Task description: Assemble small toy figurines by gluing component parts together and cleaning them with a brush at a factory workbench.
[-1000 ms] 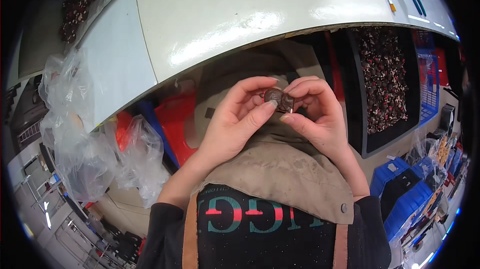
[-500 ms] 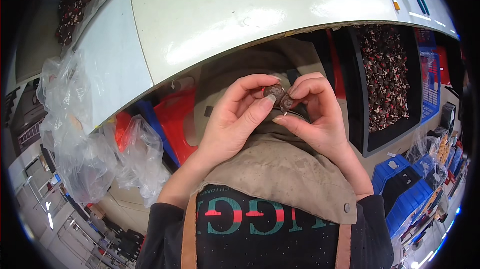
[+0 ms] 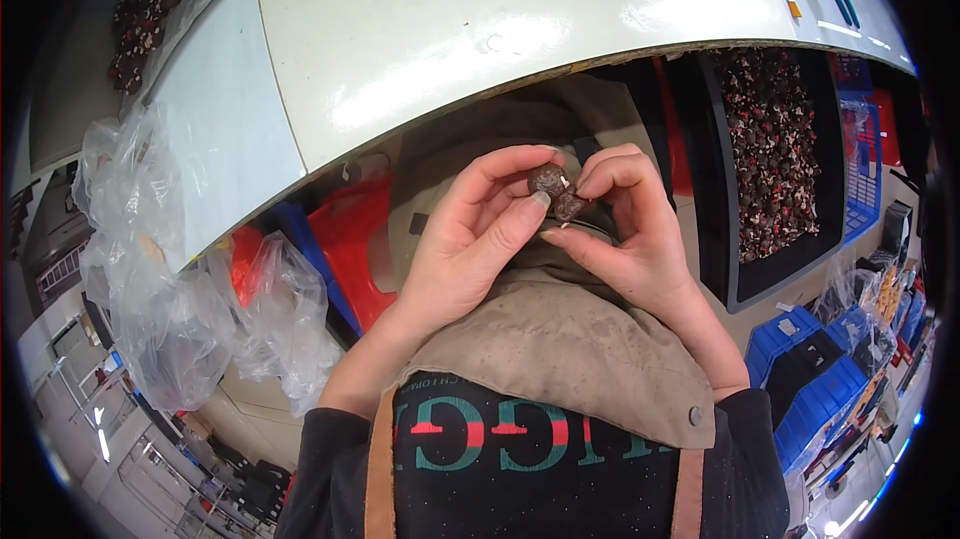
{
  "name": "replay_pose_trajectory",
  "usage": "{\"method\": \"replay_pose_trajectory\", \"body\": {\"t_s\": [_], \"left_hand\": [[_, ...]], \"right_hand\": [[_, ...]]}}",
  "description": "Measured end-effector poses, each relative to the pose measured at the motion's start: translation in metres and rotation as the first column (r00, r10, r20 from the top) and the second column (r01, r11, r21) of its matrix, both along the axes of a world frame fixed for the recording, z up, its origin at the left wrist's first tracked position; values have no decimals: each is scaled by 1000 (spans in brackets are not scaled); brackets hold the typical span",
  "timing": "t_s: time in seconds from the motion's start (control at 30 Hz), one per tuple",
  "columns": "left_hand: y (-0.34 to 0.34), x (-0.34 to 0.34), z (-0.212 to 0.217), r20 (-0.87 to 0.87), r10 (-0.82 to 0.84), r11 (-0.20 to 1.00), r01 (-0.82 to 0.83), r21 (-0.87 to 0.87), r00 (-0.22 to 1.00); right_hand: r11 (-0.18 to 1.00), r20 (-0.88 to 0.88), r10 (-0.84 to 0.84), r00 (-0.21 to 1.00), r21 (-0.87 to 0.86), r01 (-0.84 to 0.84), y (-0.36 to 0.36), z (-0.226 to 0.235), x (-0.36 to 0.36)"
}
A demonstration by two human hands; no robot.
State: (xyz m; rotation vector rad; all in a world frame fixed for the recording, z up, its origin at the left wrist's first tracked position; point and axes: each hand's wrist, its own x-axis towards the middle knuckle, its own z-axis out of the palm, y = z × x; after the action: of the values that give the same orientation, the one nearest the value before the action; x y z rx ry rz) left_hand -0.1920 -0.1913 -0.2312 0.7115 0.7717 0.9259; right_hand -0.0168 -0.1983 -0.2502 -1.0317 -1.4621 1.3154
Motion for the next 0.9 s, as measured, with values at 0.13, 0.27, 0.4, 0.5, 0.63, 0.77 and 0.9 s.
{"method": "replay_pose_trajectory", "body": {"t_s": [0.13,0.27,0.4,0.5,0.63,0.77,0.9], "left_hand": [[0,-1,0,-43,-10,1000,10,3,999],[-1,1,2,-23,-9,1000,9,19,1000],[-2,3,2,-18,-15,999,15,29,1000],[-4,2,5,-7,-20,999,20,30,1000],[-4,2,4,-7,-5,999,6,31,1000],[-4,4,5,-9,32,999,-32,37,999],[-1,0,-1,47,-21,999,19,29,999]], "right_hand": [[999,-46,-2,999,-35,1,0,1,-1],[993,-151,-12,988,-121,-7,-2,1,-1],[988,-164,-10,986,-155,-15,-5,3,1],[989,-163,-12,987,-150,-13,-6,6,1],[992,-126,-2,992,-126,-14,-7,6,1],[993,-119,6,993,-115,-20,-6,6,1],[991,-135,-6,991,-130,-12,-4,2,0]]}}
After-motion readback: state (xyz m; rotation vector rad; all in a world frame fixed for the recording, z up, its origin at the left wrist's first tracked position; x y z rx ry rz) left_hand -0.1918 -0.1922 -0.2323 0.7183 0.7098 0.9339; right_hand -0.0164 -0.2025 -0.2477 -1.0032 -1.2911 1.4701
